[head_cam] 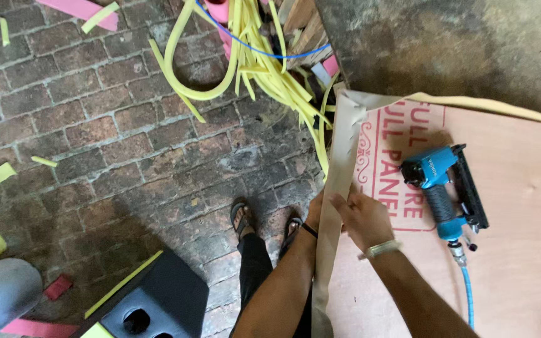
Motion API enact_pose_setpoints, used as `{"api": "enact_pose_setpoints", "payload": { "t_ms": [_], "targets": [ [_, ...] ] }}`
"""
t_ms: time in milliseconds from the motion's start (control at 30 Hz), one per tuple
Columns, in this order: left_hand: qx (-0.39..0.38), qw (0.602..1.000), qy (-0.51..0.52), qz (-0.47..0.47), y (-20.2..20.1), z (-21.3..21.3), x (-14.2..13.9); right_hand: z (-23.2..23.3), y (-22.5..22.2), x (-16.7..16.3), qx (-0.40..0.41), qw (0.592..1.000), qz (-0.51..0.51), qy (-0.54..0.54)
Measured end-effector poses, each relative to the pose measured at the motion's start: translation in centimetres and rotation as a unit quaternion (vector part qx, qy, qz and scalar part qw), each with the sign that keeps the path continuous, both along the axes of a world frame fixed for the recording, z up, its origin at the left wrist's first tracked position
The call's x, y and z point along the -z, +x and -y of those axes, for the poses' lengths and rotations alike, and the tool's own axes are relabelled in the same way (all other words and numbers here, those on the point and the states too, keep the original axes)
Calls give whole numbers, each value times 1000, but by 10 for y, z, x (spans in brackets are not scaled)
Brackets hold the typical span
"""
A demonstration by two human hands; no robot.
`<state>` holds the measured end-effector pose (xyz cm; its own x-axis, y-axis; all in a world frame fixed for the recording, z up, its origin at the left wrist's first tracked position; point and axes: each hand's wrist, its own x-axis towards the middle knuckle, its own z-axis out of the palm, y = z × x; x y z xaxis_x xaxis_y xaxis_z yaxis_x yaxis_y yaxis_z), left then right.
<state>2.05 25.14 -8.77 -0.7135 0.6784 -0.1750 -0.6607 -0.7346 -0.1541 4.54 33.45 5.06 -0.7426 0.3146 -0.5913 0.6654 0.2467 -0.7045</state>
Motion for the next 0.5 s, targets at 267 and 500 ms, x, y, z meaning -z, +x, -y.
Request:
{"api": "enact_pose_setpoints", "payload": {
  "t_ms": [267, 500],
  "targets": [
    [4, 982, -167, -90, 19, 13, 2, -3, 14, 28, -13, 972, -194, 132],
    [-9, 883, -360, -300, 7, 31, -18, -20, 20, 59, 30, 990, -122, 60]
  ]
}}
